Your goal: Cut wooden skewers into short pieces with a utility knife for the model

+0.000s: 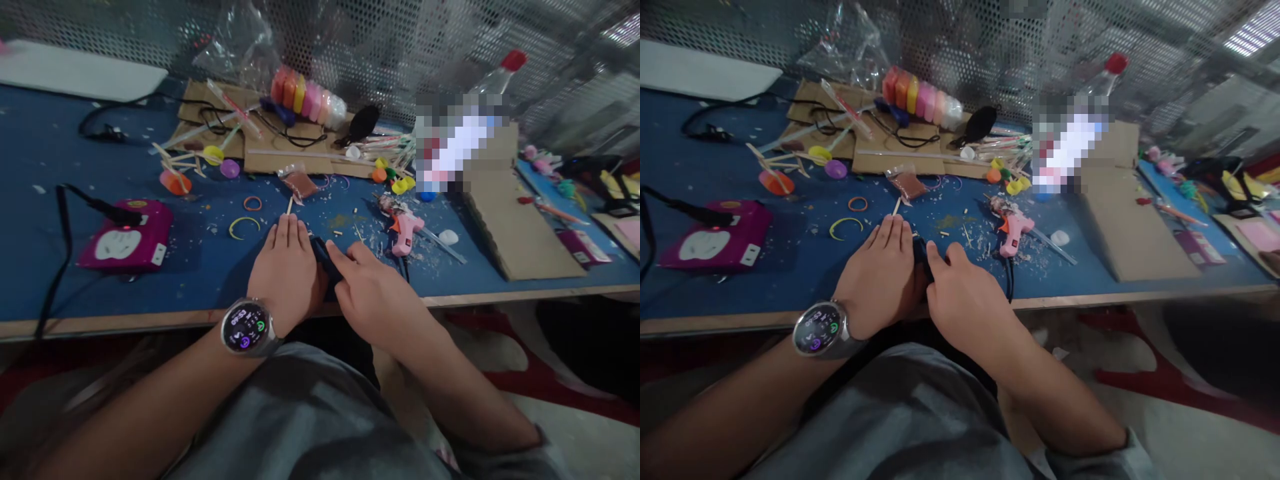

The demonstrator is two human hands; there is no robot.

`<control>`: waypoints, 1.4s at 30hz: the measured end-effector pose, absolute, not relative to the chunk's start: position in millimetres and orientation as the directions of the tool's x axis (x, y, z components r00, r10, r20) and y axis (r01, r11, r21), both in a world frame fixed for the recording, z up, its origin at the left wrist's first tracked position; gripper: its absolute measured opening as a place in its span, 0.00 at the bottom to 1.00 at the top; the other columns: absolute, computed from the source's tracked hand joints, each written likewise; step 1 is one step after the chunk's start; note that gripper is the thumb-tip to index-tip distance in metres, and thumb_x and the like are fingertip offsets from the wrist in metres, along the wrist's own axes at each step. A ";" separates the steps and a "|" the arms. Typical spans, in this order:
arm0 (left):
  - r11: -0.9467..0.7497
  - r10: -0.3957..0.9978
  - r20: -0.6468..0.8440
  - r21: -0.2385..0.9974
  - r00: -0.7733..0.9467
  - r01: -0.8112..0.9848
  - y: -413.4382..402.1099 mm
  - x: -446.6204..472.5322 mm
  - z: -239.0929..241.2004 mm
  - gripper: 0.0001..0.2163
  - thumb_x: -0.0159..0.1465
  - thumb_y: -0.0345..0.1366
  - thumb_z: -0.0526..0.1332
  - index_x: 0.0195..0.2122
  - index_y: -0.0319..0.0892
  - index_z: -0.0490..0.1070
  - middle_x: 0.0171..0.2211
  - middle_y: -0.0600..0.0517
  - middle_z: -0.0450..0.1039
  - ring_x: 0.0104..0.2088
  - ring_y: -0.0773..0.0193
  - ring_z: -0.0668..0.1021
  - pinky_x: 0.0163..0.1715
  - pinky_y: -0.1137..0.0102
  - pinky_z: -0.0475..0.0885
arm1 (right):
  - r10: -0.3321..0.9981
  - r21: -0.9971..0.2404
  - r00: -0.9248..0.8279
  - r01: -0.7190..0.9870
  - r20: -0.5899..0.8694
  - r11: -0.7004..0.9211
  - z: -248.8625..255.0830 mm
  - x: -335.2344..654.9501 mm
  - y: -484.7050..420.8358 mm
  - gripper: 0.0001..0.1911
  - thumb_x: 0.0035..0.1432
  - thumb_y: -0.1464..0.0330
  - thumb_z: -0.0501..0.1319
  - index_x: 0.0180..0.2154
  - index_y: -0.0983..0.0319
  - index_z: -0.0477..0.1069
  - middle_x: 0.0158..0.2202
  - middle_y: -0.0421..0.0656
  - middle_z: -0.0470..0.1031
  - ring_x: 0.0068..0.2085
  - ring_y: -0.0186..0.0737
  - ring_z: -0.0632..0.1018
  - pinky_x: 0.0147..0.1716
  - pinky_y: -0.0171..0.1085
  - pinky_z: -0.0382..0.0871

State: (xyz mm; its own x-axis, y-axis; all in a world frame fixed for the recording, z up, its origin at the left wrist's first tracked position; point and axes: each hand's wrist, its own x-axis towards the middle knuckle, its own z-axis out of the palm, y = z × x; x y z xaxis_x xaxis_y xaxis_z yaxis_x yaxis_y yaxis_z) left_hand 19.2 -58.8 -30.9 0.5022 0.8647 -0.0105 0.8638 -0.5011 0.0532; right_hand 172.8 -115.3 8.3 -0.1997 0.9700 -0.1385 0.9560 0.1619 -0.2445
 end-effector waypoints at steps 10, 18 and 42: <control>-0.510 0.859 -0.014 0.048 0.511 0.859 -58.4 17.3 -30.4 0.35 0.72 0.34 0.53 0.74 0.11 0.53 0.76 0.19 0.53 0.79 0.32 0.57 0.78 0.48 0.56 | 0.983 -0.336 -0.172 0.931 -0.057 0.143 1.3 166.9 -108.3 0.35 0.71 0.73 0.48 0.77 0.71 0.60 0.57 0.58 0.71 0.51 0.55 0.80 0.56 0.56 0.78; -0.517 0.856 0.004 0.066 0.518 0.854 -57.5 16.3 -29.8 0.35 0.71 0.34 0.53 0.74 0.13 0.55 0.76 0.20 0.55 0.79 0.33 0.58 0.77 0.47 0.58 | 0.981 -0.321 -0.155 0.941 -0.116 0.110 3.7 161.9 -106.1 0.35 0.72 0.73 0.48 0.77 0.71 0.59 0.59 0.60 0.71 0.51 0.54 0.80 0.56 0.55 0.78; -0.594 0.801 0.156 0.075 0.579 0.801 -40.6 -9.4 -13.1 0.22 0.76 0.36 0.54 0.66 0.30 0.74 0.65 0.34 0.78 0.66 0.44 0.79 0.66 0.53 0.75 | 0.962 -0.172 -0.248 0.949 0.112 0.264 27.9 228.7 -71.8 0.34 0.71 0.72 0.51 0.76 0.67 0.63 0.55 0.57 0.73 0.53 0.57 0.79 0.54 0.53 0.77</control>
